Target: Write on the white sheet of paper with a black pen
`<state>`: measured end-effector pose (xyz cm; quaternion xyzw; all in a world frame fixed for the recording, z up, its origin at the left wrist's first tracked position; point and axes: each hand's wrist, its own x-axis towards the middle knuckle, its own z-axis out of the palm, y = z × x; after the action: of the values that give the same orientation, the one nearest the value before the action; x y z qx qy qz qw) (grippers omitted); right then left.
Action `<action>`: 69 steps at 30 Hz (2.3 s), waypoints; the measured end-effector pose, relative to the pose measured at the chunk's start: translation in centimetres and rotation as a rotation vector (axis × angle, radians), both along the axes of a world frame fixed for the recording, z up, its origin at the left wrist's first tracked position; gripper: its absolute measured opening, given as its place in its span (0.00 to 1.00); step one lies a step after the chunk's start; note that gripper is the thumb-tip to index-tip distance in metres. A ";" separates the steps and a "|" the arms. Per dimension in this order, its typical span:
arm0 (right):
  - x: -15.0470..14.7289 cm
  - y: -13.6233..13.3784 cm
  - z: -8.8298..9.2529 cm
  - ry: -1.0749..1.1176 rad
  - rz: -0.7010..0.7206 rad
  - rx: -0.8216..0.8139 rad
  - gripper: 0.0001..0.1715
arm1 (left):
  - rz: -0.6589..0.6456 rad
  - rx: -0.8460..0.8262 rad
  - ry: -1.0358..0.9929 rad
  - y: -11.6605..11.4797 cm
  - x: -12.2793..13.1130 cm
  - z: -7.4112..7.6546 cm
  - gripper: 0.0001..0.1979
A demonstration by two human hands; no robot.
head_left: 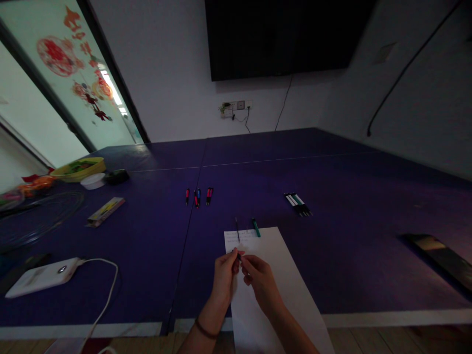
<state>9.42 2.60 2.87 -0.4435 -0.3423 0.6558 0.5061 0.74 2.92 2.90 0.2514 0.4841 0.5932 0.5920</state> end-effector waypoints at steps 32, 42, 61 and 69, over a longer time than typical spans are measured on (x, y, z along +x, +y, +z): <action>-0.7 -3.9 -1.6 -0.567 -0.270 0.313 0.13 | 0.399 0.096 -0.193 2.3 -2.6 3.4 0.15; 1.5 -1.2 -0.8 -0.160 -0.181 0.160 0.16 | -0.095 -0.001 -0.005 0.4 -0.4 2.2 0.20; 6.3 8.9 -2.5 -0.994 -0.371 0.288 0.07 | 0.111 0.474 0.941 0.9 -1.4 -2.3 0.12; 6.0 9.7 -3.7 -1.192 -0.295 0.259 0.09 | 0.113 0.570 1.165 0.9 -1.4 -2.7 0.14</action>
<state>15.44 12.28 -0.87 -0.7108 -0.5775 0.1721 0.3628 -0.65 3.81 0.22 0.6534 0.5619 0.4951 0.1105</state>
